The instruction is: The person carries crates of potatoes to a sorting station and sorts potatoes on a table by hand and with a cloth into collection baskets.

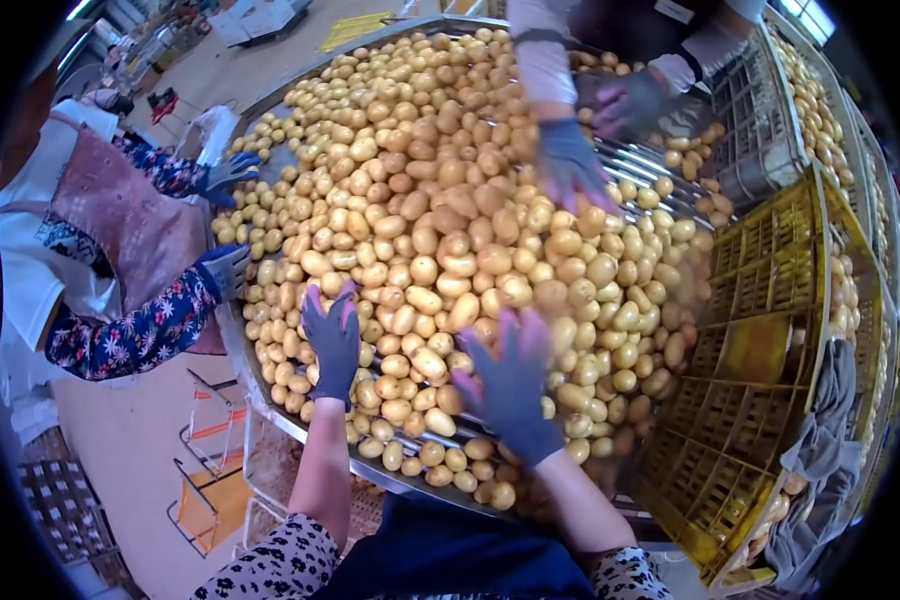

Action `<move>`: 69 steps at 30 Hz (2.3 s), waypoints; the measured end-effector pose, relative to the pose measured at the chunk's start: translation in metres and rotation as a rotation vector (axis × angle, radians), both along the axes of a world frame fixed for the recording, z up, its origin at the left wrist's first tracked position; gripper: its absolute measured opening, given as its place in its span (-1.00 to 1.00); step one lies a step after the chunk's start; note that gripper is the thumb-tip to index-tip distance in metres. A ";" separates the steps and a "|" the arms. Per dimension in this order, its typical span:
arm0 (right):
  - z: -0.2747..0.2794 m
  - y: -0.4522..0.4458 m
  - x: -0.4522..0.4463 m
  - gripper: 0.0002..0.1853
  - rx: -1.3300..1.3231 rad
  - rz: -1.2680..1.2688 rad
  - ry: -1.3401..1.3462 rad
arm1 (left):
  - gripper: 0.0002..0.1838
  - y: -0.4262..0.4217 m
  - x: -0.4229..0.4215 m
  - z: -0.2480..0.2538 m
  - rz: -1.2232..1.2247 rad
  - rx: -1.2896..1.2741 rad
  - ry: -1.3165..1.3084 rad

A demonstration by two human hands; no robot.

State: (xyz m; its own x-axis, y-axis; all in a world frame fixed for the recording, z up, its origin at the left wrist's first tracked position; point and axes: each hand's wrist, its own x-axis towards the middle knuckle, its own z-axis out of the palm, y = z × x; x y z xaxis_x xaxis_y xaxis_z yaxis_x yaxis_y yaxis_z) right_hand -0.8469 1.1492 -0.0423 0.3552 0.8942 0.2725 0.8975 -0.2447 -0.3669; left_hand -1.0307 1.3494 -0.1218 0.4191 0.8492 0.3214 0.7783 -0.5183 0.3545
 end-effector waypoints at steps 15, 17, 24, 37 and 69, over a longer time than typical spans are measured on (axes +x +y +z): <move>0.025 -0.057 -0.003 -0.60 -0.042 0.272 0.422 | -0.60 -0.013 0.036 0.046 -0.451 -0.252 -0.191; 0.021 -0.076 0.004 -0.57 0.103 0.199 0.346 | -0.64 -0.026 0.056 0.039 -0.447 0.019 -0.031; 0.010 -0.097 0.001 -0.51 -0.256 0.168 0.282 | -0.65 0.004 0.061 0.017 -0.333 -0.551 -0.475; 0.066 -0.056 -0.012 -0.64 0.012 0.110 0.651 | -0.76 -0.086 -0.082 0.109 -0.156 -1.327 -1.116; 0.172 -0.103 0.042 -0.46 1.039 -0.102 0.371 | -0.64 -0.142 -0.054 0.045 -0.539 -0.539 0.030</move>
State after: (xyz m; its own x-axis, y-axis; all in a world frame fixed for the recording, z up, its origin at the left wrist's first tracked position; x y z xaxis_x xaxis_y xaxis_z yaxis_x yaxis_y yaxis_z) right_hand -0.8051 1.0460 0.1300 0.6296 0.2537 0.7343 0.6822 0.2717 -0.6788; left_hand -1.0849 1.2071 -0.0773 0.8219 0.5611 -0.0978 0.4802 -0.5903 0.6488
